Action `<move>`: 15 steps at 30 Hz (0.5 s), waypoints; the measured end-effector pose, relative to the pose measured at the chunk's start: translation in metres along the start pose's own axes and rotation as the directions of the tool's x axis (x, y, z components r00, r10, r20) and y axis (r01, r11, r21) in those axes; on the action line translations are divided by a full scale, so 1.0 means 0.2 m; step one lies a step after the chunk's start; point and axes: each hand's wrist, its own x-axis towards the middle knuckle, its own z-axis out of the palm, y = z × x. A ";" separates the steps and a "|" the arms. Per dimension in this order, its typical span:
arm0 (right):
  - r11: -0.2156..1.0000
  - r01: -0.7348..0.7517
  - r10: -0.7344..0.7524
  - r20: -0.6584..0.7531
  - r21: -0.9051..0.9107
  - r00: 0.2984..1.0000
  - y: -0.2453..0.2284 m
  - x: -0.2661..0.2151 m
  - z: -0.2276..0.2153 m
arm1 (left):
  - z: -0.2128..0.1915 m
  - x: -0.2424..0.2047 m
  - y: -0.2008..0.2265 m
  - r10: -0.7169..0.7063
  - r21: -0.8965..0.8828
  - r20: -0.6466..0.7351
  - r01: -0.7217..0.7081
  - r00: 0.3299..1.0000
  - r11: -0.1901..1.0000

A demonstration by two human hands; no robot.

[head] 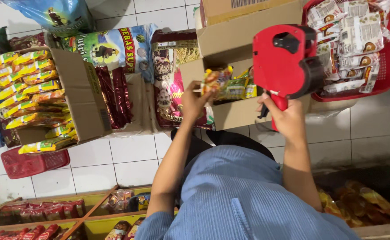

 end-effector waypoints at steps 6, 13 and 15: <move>0.992 -0.053 0.053 0.008 0.115 0.999 -0.04 -0.02 0.01 | 0.34 0.05 -0.09 0.165 0.068 -0.060 -0.161 0.985 0.985; 0.964 0.004 -0.017 0.044 0.267 0.999 -0.12 0.01 0.12 | 0.10 -0.08 0.11 0.266 -0.296 0.100 -0.227 0.959 0.928; 0.974 -0.019 -0.004 0.102 0.227 0.995 -0.15 0.05 0.17 | -0.08 -0.14 0.21 0.235 -0.336 0.111 -0.186 0.966 0.923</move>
